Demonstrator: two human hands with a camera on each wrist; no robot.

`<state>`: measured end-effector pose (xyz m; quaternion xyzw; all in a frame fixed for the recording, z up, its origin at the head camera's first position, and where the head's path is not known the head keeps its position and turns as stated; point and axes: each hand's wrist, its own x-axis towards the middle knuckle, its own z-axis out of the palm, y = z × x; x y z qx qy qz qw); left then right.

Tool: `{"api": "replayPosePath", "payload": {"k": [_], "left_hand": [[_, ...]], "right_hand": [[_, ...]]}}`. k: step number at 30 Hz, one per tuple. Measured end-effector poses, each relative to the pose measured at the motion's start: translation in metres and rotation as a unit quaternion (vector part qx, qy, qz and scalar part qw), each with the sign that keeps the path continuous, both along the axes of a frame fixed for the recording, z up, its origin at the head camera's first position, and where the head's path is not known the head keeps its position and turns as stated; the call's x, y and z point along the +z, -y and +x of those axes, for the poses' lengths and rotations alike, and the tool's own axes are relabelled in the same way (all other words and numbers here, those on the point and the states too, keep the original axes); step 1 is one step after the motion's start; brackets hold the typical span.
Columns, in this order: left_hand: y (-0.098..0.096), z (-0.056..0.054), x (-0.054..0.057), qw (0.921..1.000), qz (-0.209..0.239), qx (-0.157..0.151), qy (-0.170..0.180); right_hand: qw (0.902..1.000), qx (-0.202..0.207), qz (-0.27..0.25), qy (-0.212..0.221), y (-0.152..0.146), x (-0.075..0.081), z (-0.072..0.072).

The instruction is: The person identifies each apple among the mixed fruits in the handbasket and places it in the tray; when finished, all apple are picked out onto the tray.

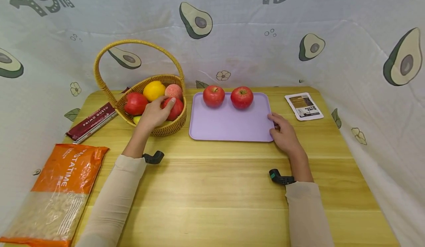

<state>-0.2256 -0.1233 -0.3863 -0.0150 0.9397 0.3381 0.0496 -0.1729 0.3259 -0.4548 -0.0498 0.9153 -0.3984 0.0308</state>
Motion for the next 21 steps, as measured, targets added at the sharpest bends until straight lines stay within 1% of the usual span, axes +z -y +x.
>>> {"api": "replayPosePath", "payload": {"k": [5,12,14,21], "left_hand": [[0.0009,-0.0011,-0.0005,0.9999,-0.001,-0.012,0.012],[0.0023,0.0011,-0.0009,0.9997,0.003,-0.021,0.009],[0.0028,0.0016,-0.001,0.9998,0.006,-0.02,0.006],[0.0043,0.0051,-0.0008,0.9999,0.007,-0.002,-0.014]], "right_hand": [[1.0,0.0,0.0,0.004,-0.0004,-0.0006,-0.0005],[1.0,0.003,0.0,0.004,-0.0005,-0.0009,-0.0004],[1.0,0.002,0.0,0.002,-0.0001,-0.0008,-0.0005],[1.0,0.0,0.004,-0.007,0.0008,-0.0011,-0.0001]]}}
